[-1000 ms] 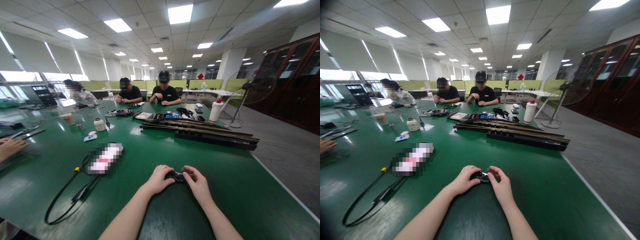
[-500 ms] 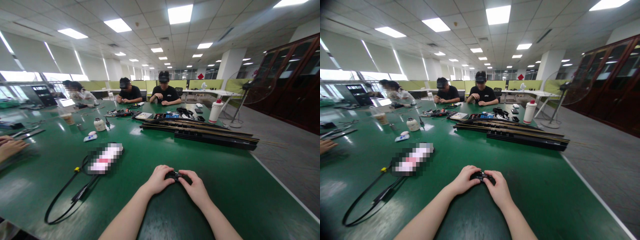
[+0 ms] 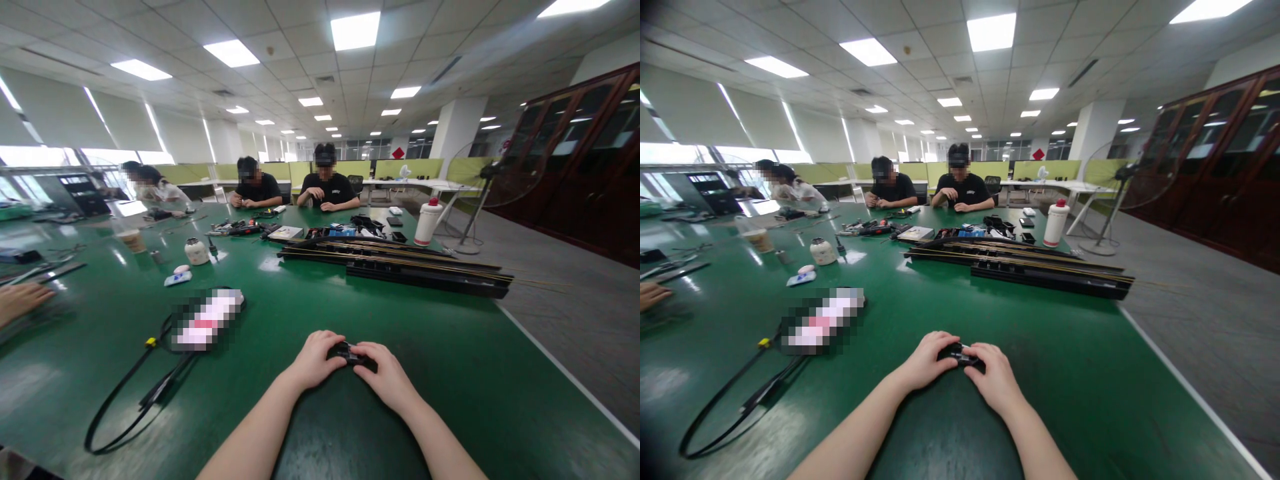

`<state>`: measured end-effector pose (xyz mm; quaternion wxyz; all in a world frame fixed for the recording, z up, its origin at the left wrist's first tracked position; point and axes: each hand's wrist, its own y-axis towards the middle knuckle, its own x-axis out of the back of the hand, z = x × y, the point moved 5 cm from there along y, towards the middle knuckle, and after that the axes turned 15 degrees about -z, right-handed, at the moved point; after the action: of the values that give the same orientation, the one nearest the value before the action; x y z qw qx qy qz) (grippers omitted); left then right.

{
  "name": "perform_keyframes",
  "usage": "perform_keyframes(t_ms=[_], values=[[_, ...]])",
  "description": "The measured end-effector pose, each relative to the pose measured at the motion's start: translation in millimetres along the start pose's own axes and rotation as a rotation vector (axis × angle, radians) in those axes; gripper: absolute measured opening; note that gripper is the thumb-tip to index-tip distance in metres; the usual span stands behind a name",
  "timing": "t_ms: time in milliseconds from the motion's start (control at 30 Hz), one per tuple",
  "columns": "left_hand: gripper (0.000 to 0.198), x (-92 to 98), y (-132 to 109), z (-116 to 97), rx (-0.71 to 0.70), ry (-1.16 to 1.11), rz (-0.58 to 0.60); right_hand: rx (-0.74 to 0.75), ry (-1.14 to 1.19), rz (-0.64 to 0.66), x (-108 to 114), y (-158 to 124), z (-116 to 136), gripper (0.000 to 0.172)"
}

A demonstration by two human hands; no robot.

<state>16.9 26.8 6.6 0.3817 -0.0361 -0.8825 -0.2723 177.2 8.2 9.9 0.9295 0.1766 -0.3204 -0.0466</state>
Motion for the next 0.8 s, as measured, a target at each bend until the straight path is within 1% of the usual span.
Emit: perform_keyframes(t_ms=[67, 200, 333, 533, 800], values=[[0.037, -0.5, -0.2, 0.7, 0.004, -0.001, -0.006, 0.009, 0.016, 0.010, -0.5, 0.1, -1.6, 0.037], [0.037, -0.6, -0.8, 1.3, 0.008, -0.007, -0.010, -0.010, 0.019, -0.010, 0.0, 0.1, -2.8, 0.043], [0.040, 1.2, -0.5, 1.0, 0.015, -0.022, -0.021, -0.014, 0.016, -0.017, -0.2, -0.4, -1.4, 0.042], [0.032, 2.4, 0.5, -0.1, 0.004, -0.027, -0.033, -0.018, 0.005, -0.029, 0.7, -0.7, 1.1, 0.040], [0.029, 2.1, 0.9, -1.2, -0.001, -0.017, -0.041, -0.014, -0.003, -0.047, 0.0, -1.0, -1.0, 0.038]])
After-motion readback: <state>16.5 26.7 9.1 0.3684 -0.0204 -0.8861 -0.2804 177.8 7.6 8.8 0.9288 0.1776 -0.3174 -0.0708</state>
